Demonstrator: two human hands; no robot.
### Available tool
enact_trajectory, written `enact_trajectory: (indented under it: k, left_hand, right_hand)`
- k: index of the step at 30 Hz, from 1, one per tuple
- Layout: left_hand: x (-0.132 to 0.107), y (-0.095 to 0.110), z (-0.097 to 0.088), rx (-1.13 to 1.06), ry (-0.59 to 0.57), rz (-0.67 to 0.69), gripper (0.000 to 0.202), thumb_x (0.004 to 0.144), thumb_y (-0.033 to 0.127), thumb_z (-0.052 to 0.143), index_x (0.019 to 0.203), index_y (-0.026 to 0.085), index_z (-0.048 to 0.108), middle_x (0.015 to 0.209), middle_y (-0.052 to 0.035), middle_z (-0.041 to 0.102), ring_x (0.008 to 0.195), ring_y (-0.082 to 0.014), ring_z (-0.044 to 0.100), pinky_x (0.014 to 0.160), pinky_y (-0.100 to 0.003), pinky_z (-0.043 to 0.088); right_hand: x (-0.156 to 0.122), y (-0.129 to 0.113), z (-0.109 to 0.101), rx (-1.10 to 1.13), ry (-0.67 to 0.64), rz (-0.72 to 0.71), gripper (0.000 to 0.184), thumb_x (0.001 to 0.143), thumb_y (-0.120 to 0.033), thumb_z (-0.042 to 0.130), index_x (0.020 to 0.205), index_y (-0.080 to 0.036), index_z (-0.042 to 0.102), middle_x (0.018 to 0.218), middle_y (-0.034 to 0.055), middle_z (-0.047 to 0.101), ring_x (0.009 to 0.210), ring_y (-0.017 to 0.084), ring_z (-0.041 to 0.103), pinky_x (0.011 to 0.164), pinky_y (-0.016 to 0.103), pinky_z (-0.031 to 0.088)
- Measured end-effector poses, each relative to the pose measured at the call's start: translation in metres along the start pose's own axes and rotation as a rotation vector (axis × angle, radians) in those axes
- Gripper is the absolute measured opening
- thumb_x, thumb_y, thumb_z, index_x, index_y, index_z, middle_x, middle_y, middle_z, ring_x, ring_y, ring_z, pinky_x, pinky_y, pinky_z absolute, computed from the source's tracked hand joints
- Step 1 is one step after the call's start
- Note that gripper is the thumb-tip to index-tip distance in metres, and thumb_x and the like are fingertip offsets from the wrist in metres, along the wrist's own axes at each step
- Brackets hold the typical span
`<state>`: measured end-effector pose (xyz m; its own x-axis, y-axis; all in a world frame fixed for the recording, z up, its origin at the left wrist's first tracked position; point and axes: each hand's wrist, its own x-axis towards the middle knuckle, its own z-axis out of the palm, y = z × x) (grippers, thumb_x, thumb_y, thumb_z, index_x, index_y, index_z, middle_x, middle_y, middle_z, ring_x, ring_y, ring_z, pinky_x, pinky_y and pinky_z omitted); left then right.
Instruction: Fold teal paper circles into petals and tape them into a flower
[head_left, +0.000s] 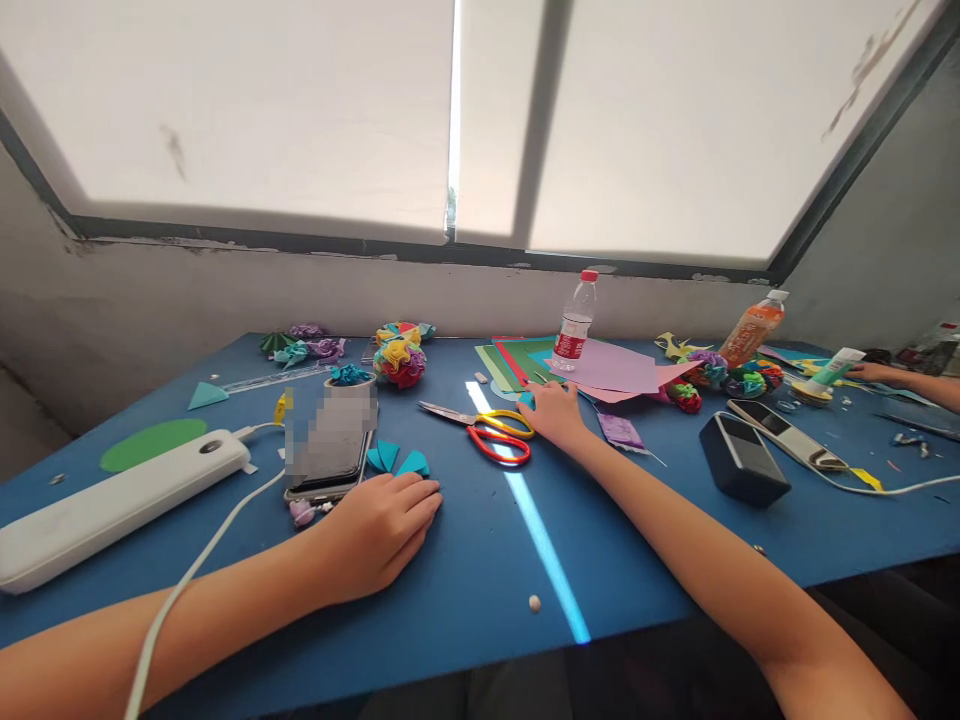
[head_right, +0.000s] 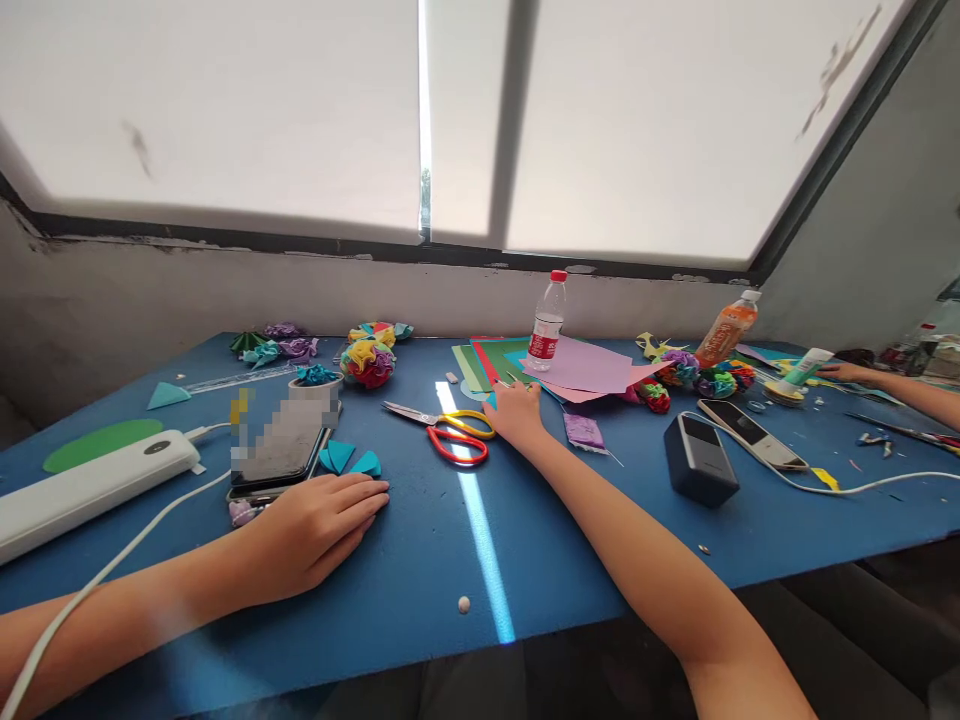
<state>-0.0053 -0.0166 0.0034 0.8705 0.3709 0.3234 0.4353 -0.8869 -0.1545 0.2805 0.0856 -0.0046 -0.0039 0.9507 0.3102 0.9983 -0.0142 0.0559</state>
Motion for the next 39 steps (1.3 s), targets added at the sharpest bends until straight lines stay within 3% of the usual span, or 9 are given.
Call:
enact_trajectory:
  k: [7,11,15,20,23,28,33,39]
  left_hand:
    - [-0.002,-0.001,0.002,0.018,-0.03,-0.008,0.03,0.09,0.014,0.038,0.11,0.011,0.06,0.111,-0.0127,0.066,0.095,-0.0266,0.062,0.076,-0.04,0.053]
    - [-0.003,0.0,0.001,0.021,-0.055,-0.007,0.031,0.09,0.014,0.036,0.111,0.011,0.059,0.114,-0.0129,0.065,0.098,-0.0277,0.061,0.076,-0.041,0.053]
    - [-0.002,0.0,-0.002,-0.002,-0.087,-0.011,0.032,0.09,0.014,0.036,0.115,0.011,0.057,0.117,-0.0124,0.063,0.1,-0.0272,0.06,0.078,-0.041,0.052]
    - [-0.002,-0.004,-0.003,-0.05,-0.112,-0.009,0.034,0.088,0.014,0.038,0.118,0.012,0.054,0.12,-0.0122,0.061,0.103,-0.0273,0.058,0.08,-0.041,0.051]
    - [-0.002,-0.007,-0.002,-0.079,-0.129,-0.014,0.033,0.089,0.015,0.037,0.117,0.012,0.054,0.121,-0.0121,0.061,0.103,-0.0276,0.058,0.08,-0.041,0.051]
    - [-0.002,-0.008,-0.003,-0.107,-0.102,-0.017,0.032,0.088,0.015,0.038,0.116,0.012,0.054,0.119,-0.0127,0.061,0.102,-0.0271,0.057,0.08,-0.04,0.049]
    - [-0.002,-0.006,-0.004,-0.13,-0.016,-0.025,0.028,0.086,0.015,0.043,0.11,0.016,0.057,0.108,-0.0122,0.065,0.095,-0.0229,0.06,0.079,-0.035,0.05]
    - [-0.001,-0.003,-0.003,-0.204,0.03,-0.121,0.024,0.087,0.016,0.042,0.105,0.016,0.059,0.099,-0.011,0.067,0.09,-0.0211,0.061,0.08,-0.033,0.05]
  right_hand:
    - [-0.003,-0.009,-0.004,-0.072,-0.051,0.018,0.028,0.091,-0.02,0.04,0.108,-0.01,0.059,0.089,0.0126,0.067,0.092,0.023,0.06,0.096,0.044,0.028]
    - [-0.003,-0.008,-0.005,-0.11,-0.079,0.043,0.032,0.093,-0.032,0.044,0.116,-0.012,0.053,0.093,0.0073,0.065,0.087,0.019,0.062,0.087,0.039,0.041]
    - [-0.001,-0.006,-0.009,-0.102,-0.075,0.052,0.032,0.093,-0.031,0.043,0.112,-0.009,0.056,0.093,0.0154,0.067,0.089,0.023,0.064,0.075,0.031,0.044]
    - [0.002,-0.003,-0.006,-0.101,-0.074,0.087,0.04,0.09,-0.041,0.045,0.108,-0.007,0.058,0.095,0.0212,0.066,0.097,0.032,0.062,0.074,0.035,0.044]
    - [0.004,-0.002,-0.002,-0.115,-0.11,0.078,0.035,0.092,-0.034,0.043,0.108,-0.007,0.058,0.094,0.0211,0.066,0.095,0.031,0.063,0.073,0.035,0.045]
    - [0.003,-0.004,0.001,-0.172,-0.141,0.063,0.028,0.086,-0.005,0.04,0.106,-0.006,0.058,0.087,0.021,0.068,0.088,0.028,0.066,0.071,0.032,0.045]
    - [-0.005,-0.01,-0.009,-0.212,-0.056,0.028,0.03,0.078,0.004,0.041,0.097,-0.005,0.062,0.079,0.0202,0.068,0.081,0.029,0.067,0.067,0.031,0.045]
    - [-0.03,-0.034,-0.024,-0.169,0.165,-0.11,0.033,0.086,-0.005,0.034,0.102,-0.009,0.063,0.077,0.0158,0.066,0.077,0.026,0.065,0.067,0.032,0.044]
